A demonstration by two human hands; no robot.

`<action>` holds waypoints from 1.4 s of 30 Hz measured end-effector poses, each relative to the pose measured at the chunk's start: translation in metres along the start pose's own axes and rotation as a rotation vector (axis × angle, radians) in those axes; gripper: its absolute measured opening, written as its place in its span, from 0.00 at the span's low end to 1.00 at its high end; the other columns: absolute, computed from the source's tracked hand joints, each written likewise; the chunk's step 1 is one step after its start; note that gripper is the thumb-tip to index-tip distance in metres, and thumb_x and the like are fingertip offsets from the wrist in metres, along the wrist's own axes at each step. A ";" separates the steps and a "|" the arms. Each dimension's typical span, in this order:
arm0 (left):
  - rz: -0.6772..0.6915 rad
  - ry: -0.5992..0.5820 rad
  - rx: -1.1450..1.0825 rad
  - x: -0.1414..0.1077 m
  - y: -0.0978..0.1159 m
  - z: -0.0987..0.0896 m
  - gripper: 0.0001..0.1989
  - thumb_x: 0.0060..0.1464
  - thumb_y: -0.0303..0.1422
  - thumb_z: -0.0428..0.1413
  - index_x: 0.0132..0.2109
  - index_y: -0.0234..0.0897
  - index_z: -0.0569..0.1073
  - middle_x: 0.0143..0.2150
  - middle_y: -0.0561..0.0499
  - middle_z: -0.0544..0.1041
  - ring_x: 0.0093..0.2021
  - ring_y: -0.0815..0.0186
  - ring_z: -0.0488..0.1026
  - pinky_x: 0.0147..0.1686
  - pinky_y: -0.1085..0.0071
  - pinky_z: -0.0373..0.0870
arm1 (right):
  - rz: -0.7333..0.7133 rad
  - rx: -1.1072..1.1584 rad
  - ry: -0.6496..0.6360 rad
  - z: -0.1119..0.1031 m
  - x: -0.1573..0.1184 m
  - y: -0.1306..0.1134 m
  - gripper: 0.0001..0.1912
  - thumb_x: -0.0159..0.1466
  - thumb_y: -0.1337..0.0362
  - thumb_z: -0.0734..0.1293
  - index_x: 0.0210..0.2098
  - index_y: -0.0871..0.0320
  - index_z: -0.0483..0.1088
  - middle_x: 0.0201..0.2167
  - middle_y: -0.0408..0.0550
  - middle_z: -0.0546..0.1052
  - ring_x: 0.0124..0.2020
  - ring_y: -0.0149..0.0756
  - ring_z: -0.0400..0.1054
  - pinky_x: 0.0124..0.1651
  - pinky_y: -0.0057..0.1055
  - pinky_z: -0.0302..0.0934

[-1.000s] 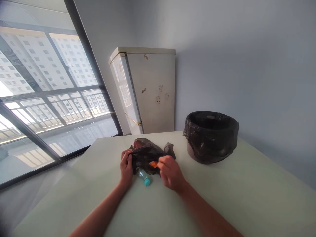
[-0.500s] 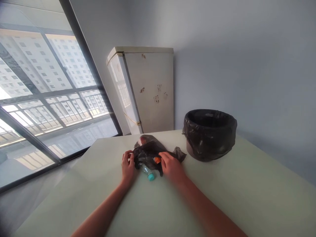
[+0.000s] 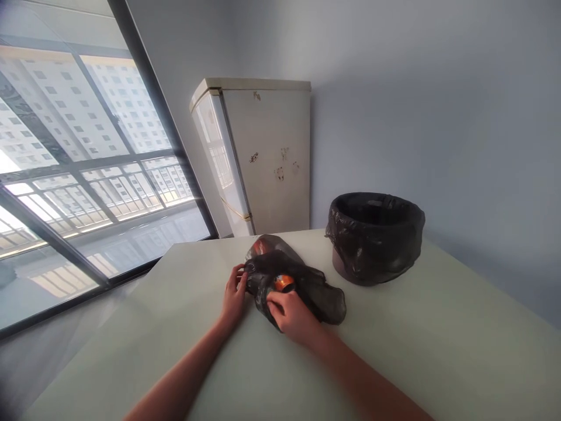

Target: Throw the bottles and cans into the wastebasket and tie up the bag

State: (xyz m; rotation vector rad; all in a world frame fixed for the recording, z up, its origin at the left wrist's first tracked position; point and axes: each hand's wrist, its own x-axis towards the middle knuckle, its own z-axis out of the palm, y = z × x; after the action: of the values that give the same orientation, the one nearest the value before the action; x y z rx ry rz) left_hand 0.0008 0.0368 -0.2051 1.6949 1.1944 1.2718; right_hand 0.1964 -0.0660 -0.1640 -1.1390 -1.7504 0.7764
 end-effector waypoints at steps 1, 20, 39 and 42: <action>0.011 -0.021 -0.049 0.000 0.002 0.001 0.21 0.68 0.50 0.50 0.57 0.42 0.70 0.45 0.47 0.78 0.44 0.60 0.77 0.44 0.64 0.75 | -0.039 0.014 -0.056 0.004 -0.001 -0.002 0.11 0.69 0.65 0.63 0.31 0.54 0.74 0.27 0.43 0.74 0.28 0.35 0.63 0.34 0.31 0.54; 0.004 0.111 -0.006 0.005 -0.010 0.004 0.14 0.68 0.43 0.47 0.41 0.40 0.71 0.36 0.51 0.76 0.39 0.61 0.71 0.42 0.67 0.69 | 0.211 -0.636 0.470 -0.026 0.006 0.030 0.06 0.62 0.71 0.62 0.30 0.55 0.63 0.30 0.46 0.72 0.33 0.39 0.66 0.38 0.34 0.58; 0.040 0.031 -0.027 -0.003 -0.002 0.003 0.18 0.71 0.48 0.45 0.48 0.41 0.71 0.43 0.49 0.77 0.44 0.60 0.72 0.45 0.67 0.68 | 0.191 -0.653 0.452 -0.017 0.006 0.051 0.23 0.62 0.57 0.73 0.51 0.55 0.63 0.45 0.53 0.73 0.49 0.53 0.67 0.49 0.45 0.66; 0.043 0.027 -0.026 -0.003 -0.003 0.003 0.18 0.71 0.48 0.45 0.47 0.41 0.71 0.42 0.49 0.77 0.43 0.60 0.72 0.44 0.67 0.68 | 0.065 -0.624 0.491 -0.019 0.007 0.038 0.14 0.62 0.64 0.71 0.44 0.55 0.64 0.43 0.52 0.70 0.47 0.48 0.66 0.49 0.41 0.65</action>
State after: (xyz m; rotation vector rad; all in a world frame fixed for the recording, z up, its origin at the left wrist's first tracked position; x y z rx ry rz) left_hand 0.0023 0.0352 -0.2091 1.6976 1.1578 1.3346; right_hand 0.2263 -0.0440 -0.1860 -1.6344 -1.5625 -0.0536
